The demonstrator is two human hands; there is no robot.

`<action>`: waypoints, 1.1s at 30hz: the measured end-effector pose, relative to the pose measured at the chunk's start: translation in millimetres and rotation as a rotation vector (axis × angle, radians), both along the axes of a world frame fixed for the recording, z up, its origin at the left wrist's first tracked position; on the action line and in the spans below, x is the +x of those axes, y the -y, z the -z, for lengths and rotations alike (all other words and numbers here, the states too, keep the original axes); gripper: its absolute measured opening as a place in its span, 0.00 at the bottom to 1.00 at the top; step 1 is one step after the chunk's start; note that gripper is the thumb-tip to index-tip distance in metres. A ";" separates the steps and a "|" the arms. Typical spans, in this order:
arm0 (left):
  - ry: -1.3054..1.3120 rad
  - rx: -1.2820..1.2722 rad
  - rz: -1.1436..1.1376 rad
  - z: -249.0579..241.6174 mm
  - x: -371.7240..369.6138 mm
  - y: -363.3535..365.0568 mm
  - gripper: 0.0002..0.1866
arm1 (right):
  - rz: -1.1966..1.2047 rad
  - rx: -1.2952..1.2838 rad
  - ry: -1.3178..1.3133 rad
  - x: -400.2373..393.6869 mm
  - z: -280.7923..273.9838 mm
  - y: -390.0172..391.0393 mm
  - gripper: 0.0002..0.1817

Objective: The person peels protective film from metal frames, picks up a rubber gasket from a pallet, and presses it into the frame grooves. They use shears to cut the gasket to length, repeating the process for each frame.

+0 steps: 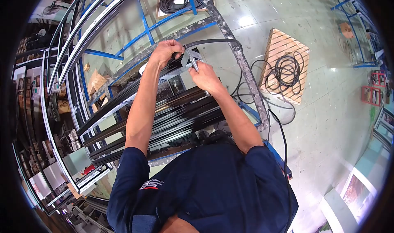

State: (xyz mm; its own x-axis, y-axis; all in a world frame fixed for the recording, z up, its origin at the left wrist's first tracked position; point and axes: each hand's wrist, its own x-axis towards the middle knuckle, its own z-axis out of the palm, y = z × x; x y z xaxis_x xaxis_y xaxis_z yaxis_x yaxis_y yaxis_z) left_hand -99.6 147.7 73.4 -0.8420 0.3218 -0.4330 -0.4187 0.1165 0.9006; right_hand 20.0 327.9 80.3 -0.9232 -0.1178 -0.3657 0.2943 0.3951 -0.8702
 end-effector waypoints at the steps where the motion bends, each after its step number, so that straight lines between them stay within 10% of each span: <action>1: 0.001 0.005 0.000 0.7 -0.3 0.1 0.04 | 0.001 0.009 -0.006 -0.2 0.9 0.1 0.17; 33: 0.043 0.089 0.061 -1.6 -5.4 -0.6 0.06 | 0.059 0.085 -0.073 -2.3 -0.3 2.3 0.20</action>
